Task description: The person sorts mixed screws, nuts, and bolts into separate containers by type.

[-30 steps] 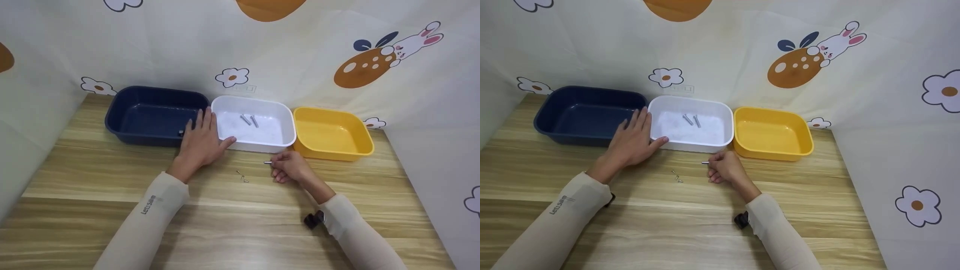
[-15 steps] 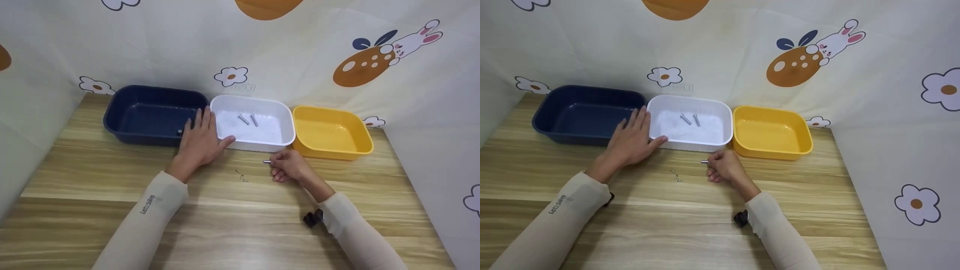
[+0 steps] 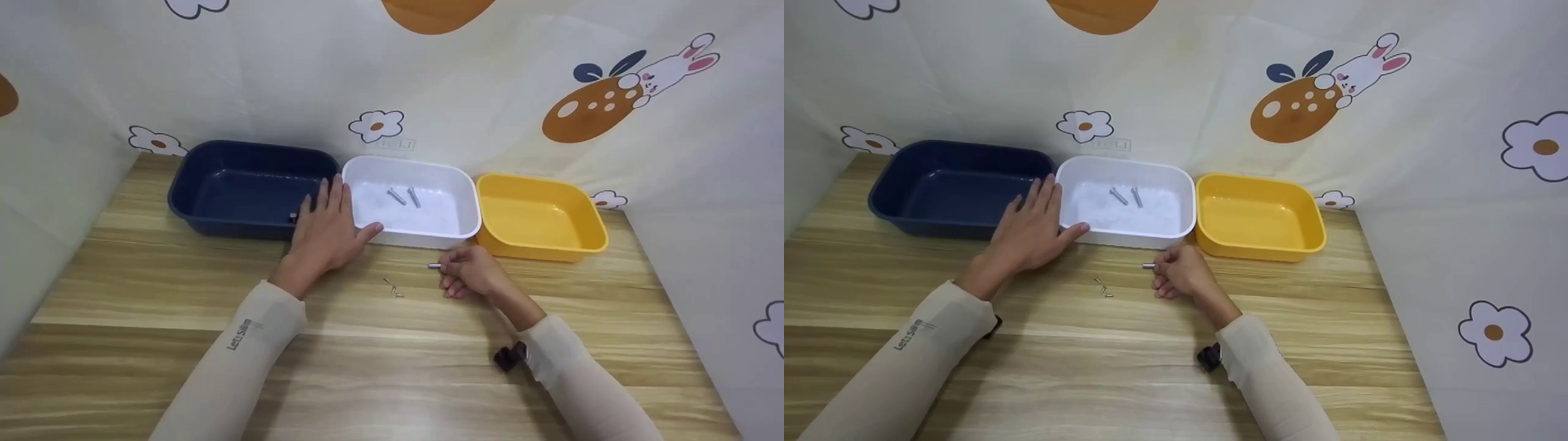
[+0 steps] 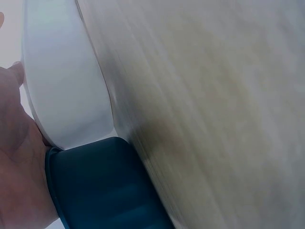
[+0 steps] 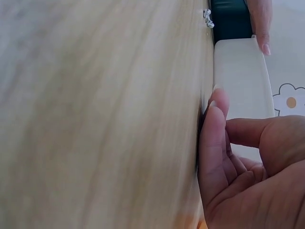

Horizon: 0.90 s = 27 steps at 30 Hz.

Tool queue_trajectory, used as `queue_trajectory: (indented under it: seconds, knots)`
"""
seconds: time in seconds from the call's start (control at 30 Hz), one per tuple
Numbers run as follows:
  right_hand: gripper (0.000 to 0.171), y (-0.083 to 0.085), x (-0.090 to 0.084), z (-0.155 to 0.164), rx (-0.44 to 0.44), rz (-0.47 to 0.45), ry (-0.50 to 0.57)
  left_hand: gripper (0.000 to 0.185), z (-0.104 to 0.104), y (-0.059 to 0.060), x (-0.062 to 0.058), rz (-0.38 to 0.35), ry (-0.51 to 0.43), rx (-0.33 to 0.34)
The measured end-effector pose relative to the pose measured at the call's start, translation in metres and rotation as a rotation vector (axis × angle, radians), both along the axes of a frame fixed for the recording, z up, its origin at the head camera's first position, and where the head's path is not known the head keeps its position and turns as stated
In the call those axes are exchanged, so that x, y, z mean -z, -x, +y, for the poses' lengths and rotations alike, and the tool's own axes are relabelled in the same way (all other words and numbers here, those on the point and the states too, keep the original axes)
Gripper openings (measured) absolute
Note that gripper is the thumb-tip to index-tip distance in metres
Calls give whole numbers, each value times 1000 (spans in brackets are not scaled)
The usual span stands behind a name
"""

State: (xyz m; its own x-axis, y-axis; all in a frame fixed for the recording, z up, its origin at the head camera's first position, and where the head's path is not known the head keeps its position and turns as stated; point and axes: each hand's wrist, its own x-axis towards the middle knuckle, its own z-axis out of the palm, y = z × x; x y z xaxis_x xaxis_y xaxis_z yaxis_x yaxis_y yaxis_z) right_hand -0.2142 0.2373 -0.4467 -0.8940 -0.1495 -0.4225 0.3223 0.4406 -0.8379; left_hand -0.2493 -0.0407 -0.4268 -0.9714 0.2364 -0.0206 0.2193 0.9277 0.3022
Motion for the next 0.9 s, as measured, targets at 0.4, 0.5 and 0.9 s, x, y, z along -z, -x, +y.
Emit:
queue_trajectory:
  seconds: [0.4, 0.5, 0.9]
  knots:
    - [19, -8, -16, -9, -60, -9, -2, 107, 0, 0, 0, -1, 2, -8]
    - [20, -10, -21, -12, -79, -7, 16, 106, 0, 0, -1, -9, 6, 1]
    - [24, -9, -39, -29, -126, -4, 94, 108, 0, 1, 1, 6, 8, 0]
